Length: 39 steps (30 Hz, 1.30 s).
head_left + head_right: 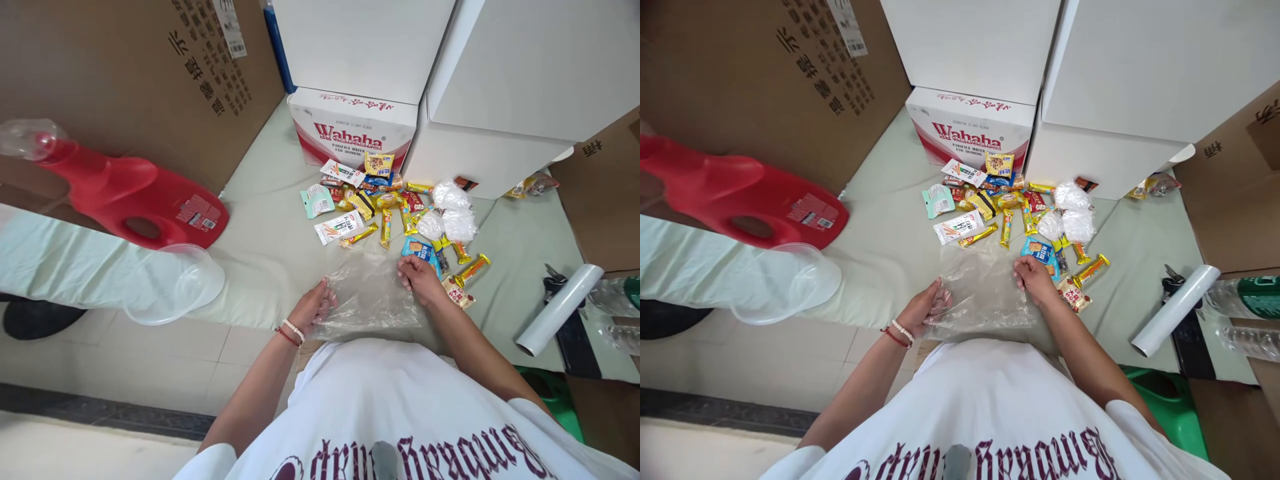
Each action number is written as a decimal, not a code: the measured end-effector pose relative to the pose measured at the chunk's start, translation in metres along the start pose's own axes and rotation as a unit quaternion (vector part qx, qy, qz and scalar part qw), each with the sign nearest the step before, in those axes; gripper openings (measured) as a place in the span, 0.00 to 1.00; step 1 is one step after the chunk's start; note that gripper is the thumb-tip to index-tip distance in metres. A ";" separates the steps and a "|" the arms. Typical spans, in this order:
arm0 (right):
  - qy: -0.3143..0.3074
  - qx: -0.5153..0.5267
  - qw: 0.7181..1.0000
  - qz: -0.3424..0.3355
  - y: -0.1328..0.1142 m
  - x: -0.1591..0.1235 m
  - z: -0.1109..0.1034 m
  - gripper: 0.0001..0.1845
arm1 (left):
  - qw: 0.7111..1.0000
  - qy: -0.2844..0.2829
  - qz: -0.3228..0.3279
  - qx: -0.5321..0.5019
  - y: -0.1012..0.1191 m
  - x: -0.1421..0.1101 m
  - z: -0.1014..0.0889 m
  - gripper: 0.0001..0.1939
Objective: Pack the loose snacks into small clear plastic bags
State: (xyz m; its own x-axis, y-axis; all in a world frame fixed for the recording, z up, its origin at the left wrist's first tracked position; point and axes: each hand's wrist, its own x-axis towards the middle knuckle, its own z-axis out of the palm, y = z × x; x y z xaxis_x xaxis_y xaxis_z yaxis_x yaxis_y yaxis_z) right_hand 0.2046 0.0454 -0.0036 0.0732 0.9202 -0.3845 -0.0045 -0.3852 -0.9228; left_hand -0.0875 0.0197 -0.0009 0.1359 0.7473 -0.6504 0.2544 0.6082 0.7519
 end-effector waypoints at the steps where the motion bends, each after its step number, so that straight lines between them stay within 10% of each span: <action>1: 0.012 -0.001 1.000 0.011 0.001 0.001 -0.002 0.23 | 0.996 0.058 0.022 0.064 -0.003 -0.001 -0.002 0.36; 7: 0.019 -0.042 0.999 -0.009 0.012 0.002 0.002 0.20 | 0.841 0.349 0.245 0.334 -0.006 -0.016 0.005 0.24; 11: 0.005 -0.080 0.996 -0.049 0.012 0.005 0.000 0.18 | 0.718 0.163 0.417 0.534 -0.002 -0.012 0.018 0.26; 19: 0.090 -0.222 0.967 -0.088 0.009 0.003 -0.056 0.19 | 0.755 0.109 0.313 0.566 -0.003 -0.034 0.002 0.28; 24: 0.164 -0.391 0.878 -0.223 -0.023 -0.020 -0.044 0.17 | 0.722 0.170 0.350 0.572 0.037 -0.043 0.010 0.19; 28: -0.059 -0.493 0.796 -0.345 -0.023 -0.040 -0.009 0.24 | 0.704 0.067 0.446 0.549 0.046 -0.001 0.017 0.23; 31: -0.190 -0.540 0.756 -0.318 0.009 -0.058 -0.014 0.32 | 0.722 0.057 0.417 0.550 0.025 0.029 0.009 0.30; 35: -0.224 -0.524 0.784 -0.248 0.035 -0.084 -0.061 0.33 | 0.740 0.113 0.370 0.550 -0.012 0.034 -0.006 0.37; 39: -0.244 -0.465 0.820 -0.228 0.000 -0.062 -0.088 0.20 | 0.747 0.129 0.352 0.550 -0.025 0.024 -0.007 0.44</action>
State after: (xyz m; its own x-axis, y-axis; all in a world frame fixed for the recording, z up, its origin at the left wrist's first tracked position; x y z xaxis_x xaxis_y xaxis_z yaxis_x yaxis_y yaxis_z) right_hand 0.2880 -0.0173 0.0221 -0.5533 0.8135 -0.1792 0.6918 0.3289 -0.6429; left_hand -0.0977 0.0244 -0.0346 0.4542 0.8908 0.0128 0.8580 -0.4412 0.2630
